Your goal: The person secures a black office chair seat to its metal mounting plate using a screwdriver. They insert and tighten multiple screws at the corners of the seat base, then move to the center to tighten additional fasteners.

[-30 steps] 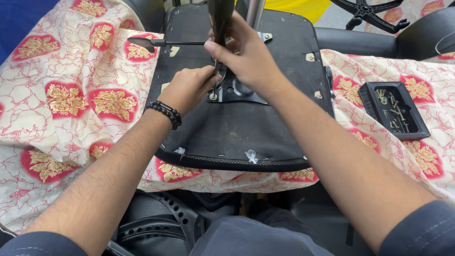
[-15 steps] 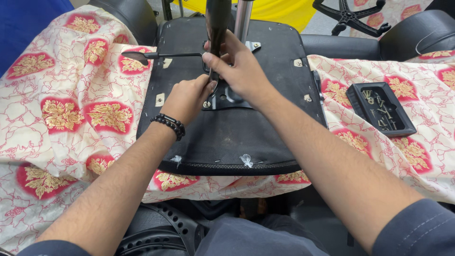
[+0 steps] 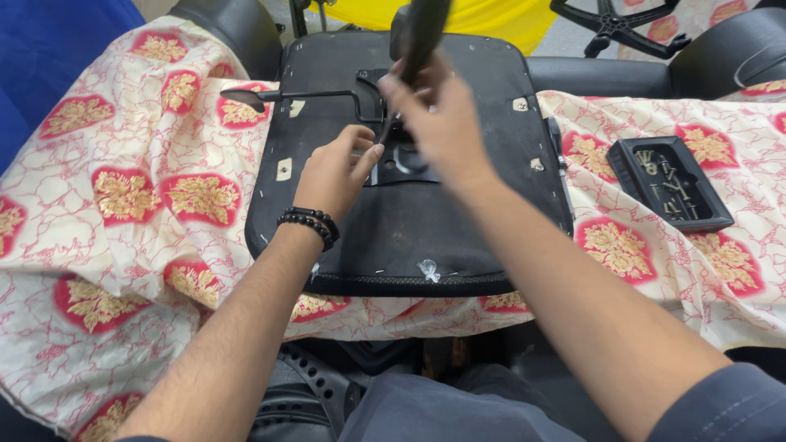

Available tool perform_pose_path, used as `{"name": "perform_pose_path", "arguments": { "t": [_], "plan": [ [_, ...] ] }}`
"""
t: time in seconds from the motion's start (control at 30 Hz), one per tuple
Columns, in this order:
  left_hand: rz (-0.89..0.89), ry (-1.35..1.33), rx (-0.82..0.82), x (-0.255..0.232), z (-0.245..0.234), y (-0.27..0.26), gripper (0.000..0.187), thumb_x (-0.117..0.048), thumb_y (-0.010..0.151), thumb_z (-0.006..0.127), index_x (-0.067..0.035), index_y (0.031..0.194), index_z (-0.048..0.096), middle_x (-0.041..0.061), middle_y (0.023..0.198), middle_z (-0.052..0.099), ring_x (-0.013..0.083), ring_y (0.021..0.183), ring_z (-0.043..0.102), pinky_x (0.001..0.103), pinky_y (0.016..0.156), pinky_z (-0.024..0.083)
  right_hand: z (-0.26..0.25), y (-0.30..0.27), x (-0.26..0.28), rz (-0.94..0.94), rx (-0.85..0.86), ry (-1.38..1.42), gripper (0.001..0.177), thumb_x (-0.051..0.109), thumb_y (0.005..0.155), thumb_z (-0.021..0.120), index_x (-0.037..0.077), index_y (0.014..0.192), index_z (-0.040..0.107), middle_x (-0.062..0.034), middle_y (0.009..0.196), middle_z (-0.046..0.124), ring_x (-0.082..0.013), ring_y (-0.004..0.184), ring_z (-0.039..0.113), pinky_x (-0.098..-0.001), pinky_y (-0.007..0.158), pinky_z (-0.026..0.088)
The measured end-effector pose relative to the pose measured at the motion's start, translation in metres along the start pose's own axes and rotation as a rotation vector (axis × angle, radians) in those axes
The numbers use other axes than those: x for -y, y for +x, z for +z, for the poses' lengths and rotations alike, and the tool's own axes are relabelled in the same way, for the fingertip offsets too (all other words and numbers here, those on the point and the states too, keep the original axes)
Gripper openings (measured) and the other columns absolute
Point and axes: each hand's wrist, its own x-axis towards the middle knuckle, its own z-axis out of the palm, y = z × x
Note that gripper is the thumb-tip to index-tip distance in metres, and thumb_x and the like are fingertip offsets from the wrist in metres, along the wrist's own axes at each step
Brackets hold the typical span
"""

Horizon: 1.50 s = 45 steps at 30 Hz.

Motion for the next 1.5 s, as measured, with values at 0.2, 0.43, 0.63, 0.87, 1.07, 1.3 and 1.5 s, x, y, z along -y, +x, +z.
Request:
{"name": "perform_pose_path", "arguments": {
  "t": [0.2,0.43,0.63,0.87,1.07,1.3,1.5],
  "plan": [
    [-0.166,-0.034,0.031,-0.007,0.0,-0.039,0.028,-0.022,0.095,0.064,-0.007,0.119,0.066,0.012,0.112,0.076,0.0265,0.105,0.074,0.039,0.088,0.057,-0.099,-0.012,0.009,0.049,-0.084,0.32,0.031,0.028,0.114,0.065,0.008,0.133,0.05,0.0008,0.103,0.06,-0.0121,0.084,0.069,-0.028,0.073,0.058],
    [-0.088,-0.166,0.133,-0.06,0.056,-0.048,0.024,-0.019,0.095,0.062,-0.005,0.114,0.07,0.012,0.11,0.076,0.0252,0.105,0.073,0.037,0.091,0.055,-0.186,-0.07,-0.035,0.367,-0.366,0.231,0.021,0.022,0.113,0.067,0.008,0.117,0.052,0.0005,0.083,0.046,-0.0048,0.057,0.037,-0.0242,0.047,0.03],
    [-0.069,-0.235,0.232,-0.107,0.118,-0.029,0.025,-0.018,0.095,0.061,-0.006,0.114,0.071,0.012,0.109,0.076,0.0243,0.106,0.074,0.035,0.092,0.055,-0.256,-0.089,-0.122,0.831,-0.467,0.052,0.028,0.016,0.093,0.069,0.011,0.116,0.055,0.0018,0.086,0.05,-0.0091,0.056,0.049,-0.0281,0.048,0.046],
    [-0.073,-0.226,0.262,-0.136,0.166,-0.01,0.024,-0.018,0.096,0.061,-0.006,0.113,0.072,0.011,0.111,0.077,0.024,0.108,0.073,0.034,0.095,0.054,-0.296,-0.09,-0.218,0.693,-0.341,-0.046,0.045,0.005,0.093,0.066,0.006,0.137,0.057,-0.0029,0.099,0.06,-0.0114,0.077,0.061,-0.0288,0.06,0.053],
    [-0.15,-0.246,0.299,-0.156,0.202,0.006,0.025,-0.019,0.097,0.058,-0.006,0.114,0.071,0.011,0.107,0.078,0.0217,0.106,0.076,0.033,0.092,0.056,-0.278,-0.108,-0.237,0.639,-0.311,-0.168,0.037,0.003,0.09,0.065,0.004,0.127,0.064,-0.0114,0.115,0.05,-0.0222,0.087,0.061,-0.0353,0.069,0.054],
    [-0.11,-0.299,0.507,-0.181,0.258,0.032,0.026,-0.016,0.099,0.055,-0.006,0.118,0.069,0.011,0.101,0.079,0.0197,0.099,0.078,0.032,0.087,0.058,-0.288,-0.116,-0.196,0.428,-0.001,-0.383,0.03,0.014,0.093,0.068,0.005,0.121,0.069,-0.0156,0.111,0.065,-0.0267,0.093,0.065,-0.0389,0.085,0.051],
    [-0.115,-0.431,0.568,-0.188,0.276,0.045,0.027,-0.018,0.1,0.054,-0.006,0.12,0.068,0.01,0.108,0.078,0.018,0.102,0.076,0.031,0.088,0.059,-0.362,-0.088,-0.199,0.407,-0.186,-0.494,0.018,0.016,0.099,0.064,0.007,0.112,0.071,-0.0122,0.103,0.074,-0.0258,0.094,0.073,-0.0392,0.08,0.055]
  ]
}}
